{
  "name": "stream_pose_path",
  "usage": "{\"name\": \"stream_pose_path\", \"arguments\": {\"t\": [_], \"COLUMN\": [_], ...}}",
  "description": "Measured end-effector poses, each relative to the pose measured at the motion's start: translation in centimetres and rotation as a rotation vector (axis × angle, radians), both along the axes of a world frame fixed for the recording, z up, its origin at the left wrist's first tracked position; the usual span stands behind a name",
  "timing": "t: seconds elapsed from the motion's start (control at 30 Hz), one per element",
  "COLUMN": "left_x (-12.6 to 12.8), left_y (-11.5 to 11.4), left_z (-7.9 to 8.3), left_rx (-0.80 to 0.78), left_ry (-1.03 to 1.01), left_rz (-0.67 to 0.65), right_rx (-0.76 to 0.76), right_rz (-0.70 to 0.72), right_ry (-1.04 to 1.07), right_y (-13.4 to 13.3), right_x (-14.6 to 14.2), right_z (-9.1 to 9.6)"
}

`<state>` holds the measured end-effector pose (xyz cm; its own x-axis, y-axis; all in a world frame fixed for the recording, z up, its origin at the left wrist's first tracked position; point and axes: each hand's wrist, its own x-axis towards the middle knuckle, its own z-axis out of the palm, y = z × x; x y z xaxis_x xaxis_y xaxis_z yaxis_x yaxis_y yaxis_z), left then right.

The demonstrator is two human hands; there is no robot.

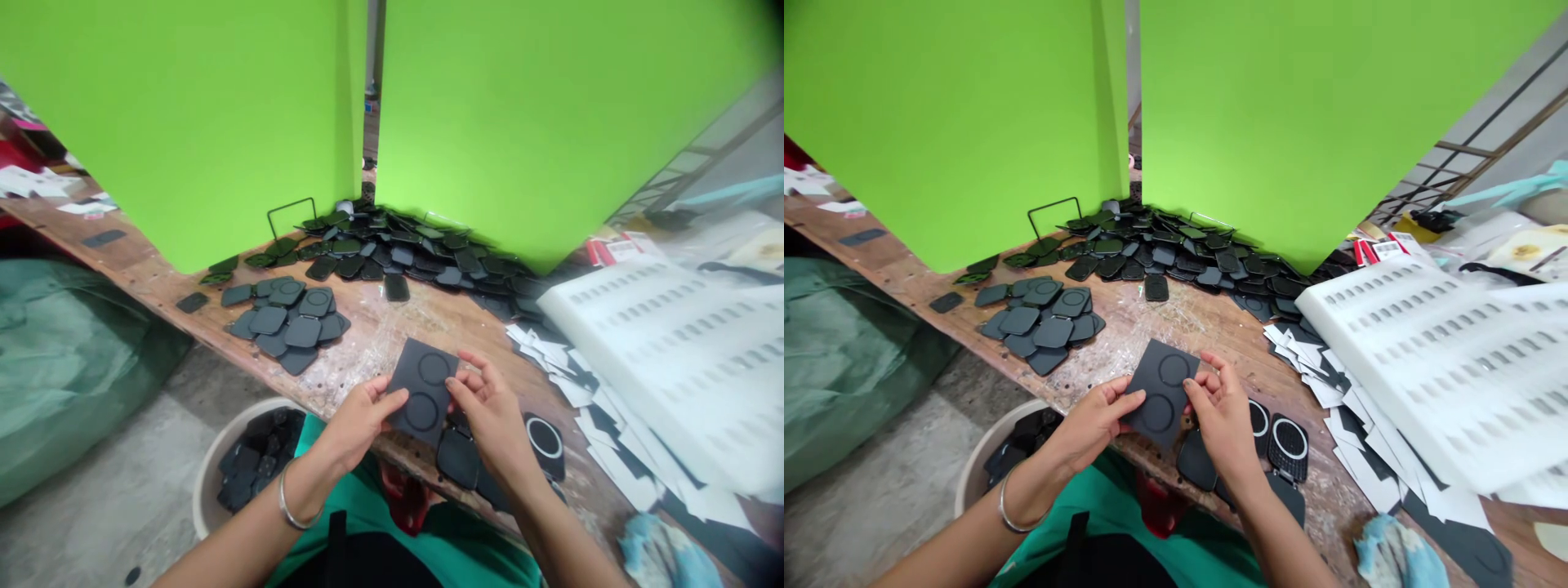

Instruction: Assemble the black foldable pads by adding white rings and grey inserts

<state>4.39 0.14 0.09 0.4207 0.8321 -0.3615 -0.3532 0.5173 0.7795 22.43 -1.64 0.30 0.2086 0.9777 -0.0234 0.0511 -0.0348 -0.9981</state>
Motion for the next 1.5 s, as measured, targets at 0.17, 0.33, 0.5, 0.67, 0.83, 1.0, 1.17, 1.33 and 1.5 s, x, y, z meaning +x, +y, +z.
{"name": "stream_pose_path", "arguments": {"t": [0.17,0.33,0.5,0.67,0.83,1.0,1.17,1.33,1.5], "left_x": [-0.8,-1.1,-1.1,-1.1,-0.7,-0.1,-0.1,-0.3,1.4], "left_y": [0.3,0.3,0.0,-0.3,-0.6,-0.8,-0.1,0.8,1.0], "left_z": [-0.3,-0.1,0.4,0.9,1.2,1.5,0.9,-0.6,-1.5], "left_rx": [-0.03,-0.042,0.039,0.194,0.257,0.272,0.198,0.136,0.12], "left_ry": [0.089,0.167,0.283,0.371,0.424,0.434,0.433,0.44,0.38], "left_rz": [0.077,0.089,0.097,0.071,0.069,0.05,0.077,0.211,0.195], "right_rx": [-0.045,0.363,0.479,0.442,0.486,0.399,0.064,0.04,0.359], "right_rz": [0.041,-0.044,0.167,0.193,0.203,0.186,-0.033,-0.437,-0.215], "right_ry": [-0.012,-0.635,-0.655,-0.576,-0.578,-0.515,-0.254,0.049,-0.159], "right_y": [0.3,-0.1,-0.5,-0.7,-1.1,-1.4,0.3,1.9,-1.0], "right_x": [0.0,-1.0,-2.6,-2.9,-2.6,-2.5,0.4,4.4,0.2], "right_z": [-0.2,-0.4,0.8,1.8,2.1,2.2,0.9,0.6,2.4]}}
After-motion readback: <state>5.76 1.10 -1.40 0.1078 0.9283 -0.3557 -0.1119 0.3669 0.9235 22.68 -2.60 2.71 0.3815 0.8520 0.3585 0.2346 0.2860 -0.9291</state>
